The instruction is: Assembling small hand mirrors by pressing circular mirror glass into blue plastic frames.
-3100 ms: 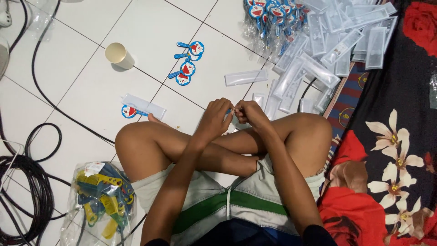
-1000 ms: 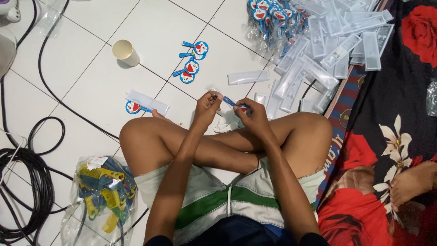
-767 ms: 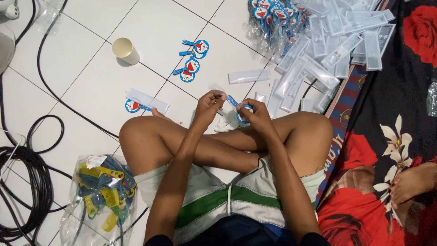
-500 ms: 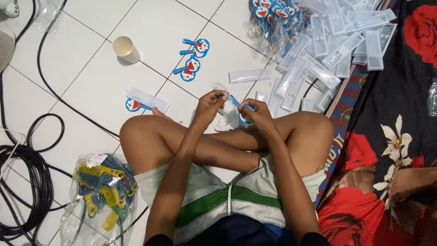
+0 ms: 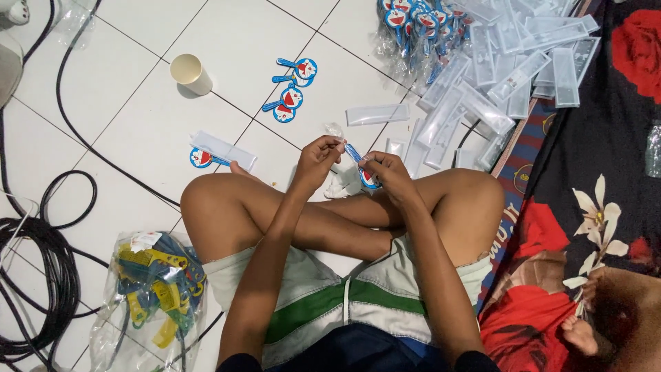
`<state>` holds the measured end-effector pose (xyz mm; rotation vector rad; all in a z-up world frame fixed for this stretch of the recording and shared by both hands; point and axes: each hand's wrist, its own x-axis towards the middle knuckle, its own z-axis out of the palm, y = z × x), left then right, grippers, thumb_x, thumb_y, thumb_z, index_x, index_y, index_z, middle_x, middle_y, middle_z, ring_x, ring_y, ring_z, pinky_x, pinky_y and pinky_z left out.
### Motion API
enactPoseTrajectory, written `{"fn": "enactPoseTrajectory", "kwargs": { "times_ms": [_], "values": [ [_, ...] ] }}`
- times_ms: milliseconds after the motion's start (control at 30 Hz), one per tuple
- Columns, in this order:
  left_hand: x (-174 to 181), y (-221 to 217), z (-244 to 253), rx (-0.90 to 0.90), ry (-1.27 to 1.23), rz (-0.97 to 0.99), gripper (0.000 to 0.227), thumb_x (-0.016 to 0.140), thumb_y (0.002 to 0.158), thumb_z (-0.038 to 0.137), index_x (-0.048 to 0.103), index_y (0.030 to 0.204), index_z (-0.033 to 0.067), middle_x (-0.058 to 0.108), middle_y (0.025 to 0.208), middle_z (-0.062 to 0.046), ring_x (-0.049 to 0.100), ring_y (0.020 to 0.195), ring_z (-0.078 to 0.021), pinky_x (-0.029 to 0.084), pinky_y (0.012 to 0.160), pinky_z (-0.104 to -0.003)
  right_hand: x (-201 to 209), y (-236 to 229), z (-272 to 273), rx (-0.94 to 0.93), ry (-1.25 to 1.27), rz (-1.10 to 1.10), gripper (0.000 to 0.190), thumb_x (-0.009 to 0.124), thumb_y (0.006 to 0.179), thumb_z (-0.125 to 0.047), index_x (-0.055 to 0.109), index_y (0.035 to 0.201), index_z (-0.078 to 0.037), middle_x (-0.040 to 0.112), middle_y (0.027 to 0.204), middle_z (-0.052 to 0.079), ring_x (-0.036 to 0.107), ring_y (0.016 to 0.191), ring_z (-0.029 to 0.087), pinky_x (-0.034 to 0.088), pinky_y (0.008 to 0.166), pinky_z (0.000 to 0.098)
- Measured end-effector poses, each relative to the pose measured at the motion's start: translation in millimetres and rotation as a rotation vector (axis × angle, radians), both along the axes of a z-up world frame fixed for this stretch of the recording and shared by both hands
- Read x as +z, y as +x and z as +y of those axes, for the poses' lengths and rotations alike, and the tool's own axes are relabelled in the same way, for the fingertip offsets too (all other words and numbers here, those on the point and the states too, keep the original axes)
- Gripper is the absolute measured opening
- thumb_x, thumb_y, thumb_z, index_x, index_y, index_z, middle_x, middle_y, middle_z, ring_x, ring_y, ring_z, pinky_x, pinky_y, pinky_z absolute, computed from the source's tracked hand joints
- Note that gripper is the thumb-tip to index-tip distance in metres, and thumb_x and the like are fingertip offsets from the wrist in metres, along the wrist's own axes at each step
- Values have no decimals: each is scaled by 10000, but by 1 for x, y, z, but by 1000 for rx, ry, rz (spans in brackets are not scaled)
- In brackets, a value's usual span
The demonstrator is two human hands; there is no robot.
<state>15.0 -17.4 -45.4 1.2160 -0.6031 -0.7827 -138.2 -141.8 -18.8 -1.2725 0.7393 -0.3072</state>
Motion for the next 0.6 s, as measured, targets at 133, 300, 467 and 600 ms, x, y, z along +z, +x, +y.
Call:
{"fn": "enactPoseTrajectory", "kwargs": {
  "times_ms": [133,300,467,600],
  "values": [
    [-3,0,-1,-6,1,-16,160,692,1006,121,690,1094,-12,678,897,-96,644,742,-94,538,794,-258,0,-1,0,0,12,-3,78,698,874,-88,677,808,-54,544,611,6,521,532,60,434,510,171],
    [-1,1,2,-3,11,-28,172,691,1014,138,688,1091,-16,686,902,-106,648,744,-107,534,795,-271,0,0,1,16,-72,25,65,687,887,-79,696,831,-47,567,637,22,523,563,71,452,524,194],
    [3,0,2,3,22,-40,162,721,995,159,704,1063,13,674,898,-72,623,799,-100,543,796,-251,15,-1,7,15,-233,-55,159,698,959,-165,728,1051,-38,639,784,88,608,775,141,515,700,282],
    [4,-4,-1,-22,20,-47,134,728,984,143,704,1046,26,660,879,-52,619,800,-95,541,790,-243,29,2,16,-5,-376,-153,244,687,1021,-139,714,1225,-8,728,1042,203,690,1033,306,530,915,443]
  ]
}}
